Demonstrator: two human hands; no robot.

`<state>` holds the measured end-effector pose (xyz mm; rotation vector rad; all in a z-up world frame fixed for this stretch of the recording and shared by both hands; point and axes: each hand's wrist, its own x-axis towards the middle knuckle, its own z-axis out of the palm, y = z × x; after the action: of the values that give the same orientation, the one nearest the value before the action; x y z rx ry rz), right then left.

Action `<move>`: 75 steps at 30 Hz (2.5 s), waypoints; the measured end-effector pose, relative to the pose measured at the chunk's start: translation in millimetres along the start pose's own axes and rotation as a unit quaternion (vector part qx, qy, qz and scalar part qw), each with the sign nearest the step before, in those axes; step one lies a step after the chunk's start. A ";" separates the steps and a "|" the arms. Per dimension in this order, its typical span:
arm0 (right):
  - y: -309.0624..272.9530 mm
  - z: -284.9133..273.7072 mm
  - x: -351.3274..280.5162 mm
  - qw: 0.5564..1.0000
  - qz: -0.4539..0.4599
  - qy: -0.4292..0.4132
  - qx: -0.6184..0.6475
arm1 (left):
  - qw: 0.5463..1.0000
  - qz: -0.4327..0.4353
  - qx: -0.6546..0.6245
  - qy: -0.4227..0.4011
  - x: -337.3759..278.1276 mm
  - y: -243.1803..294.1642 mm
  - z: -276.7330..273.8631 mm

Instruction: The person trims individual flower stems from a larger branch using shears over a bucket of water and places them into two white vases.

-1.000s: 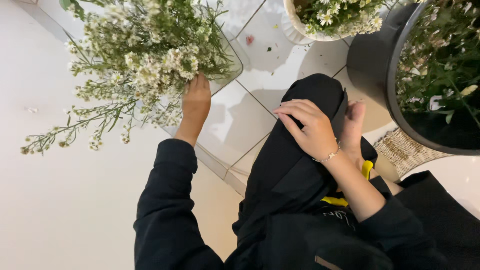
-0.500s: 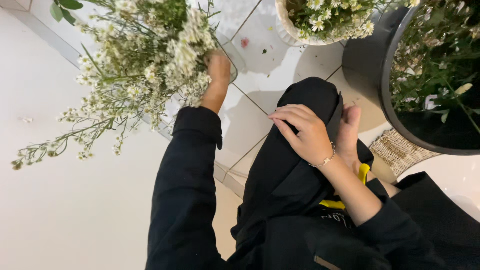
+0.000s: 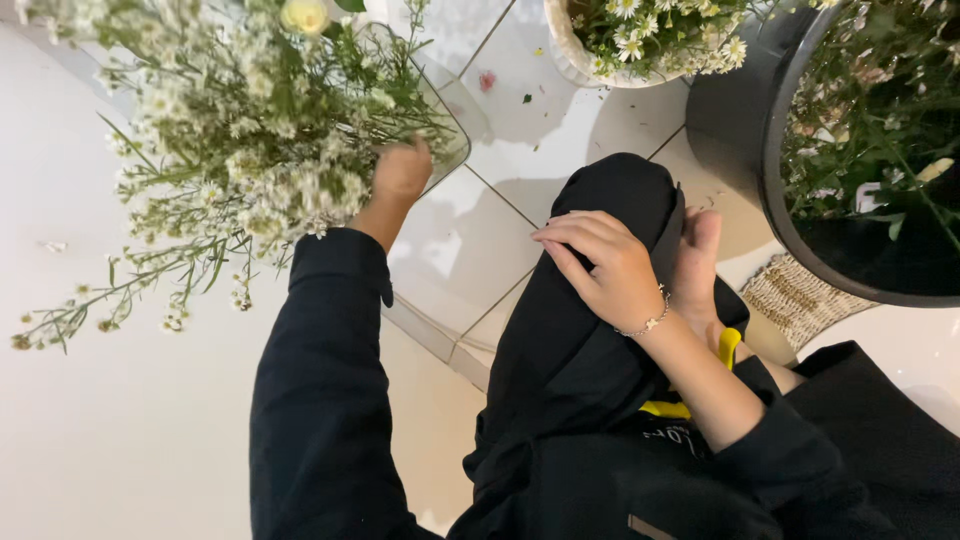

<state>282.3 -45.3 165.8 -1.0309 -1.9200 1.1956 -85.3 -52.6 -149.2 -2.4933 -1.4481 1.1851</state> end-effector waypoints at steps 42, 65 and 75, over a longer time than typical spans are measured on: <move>7.9 7.9 -6.5 0.999 -0.001 -0.004 -0.050 | 0.385 -0.341 -0.853 0.085 30.9 -50.2 -70.0; 13.2 7.2 -16.3 0.999 -0.004 0.022 -0.024 | -0.276 -0.153 -0.906 0.281 -15.6 24.3 -41.6; 14.4 6.1 -21.1 0.999 0.003 0.037 0.001 | -0.318 -0.004 -0.919 0.232 -43.7 21.0 -17.8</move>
<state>291.5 -62.2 147.9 -1.0660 -1.8599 1.1451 -71.1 -91.4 -118.3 -0.3591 0.4631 1.6800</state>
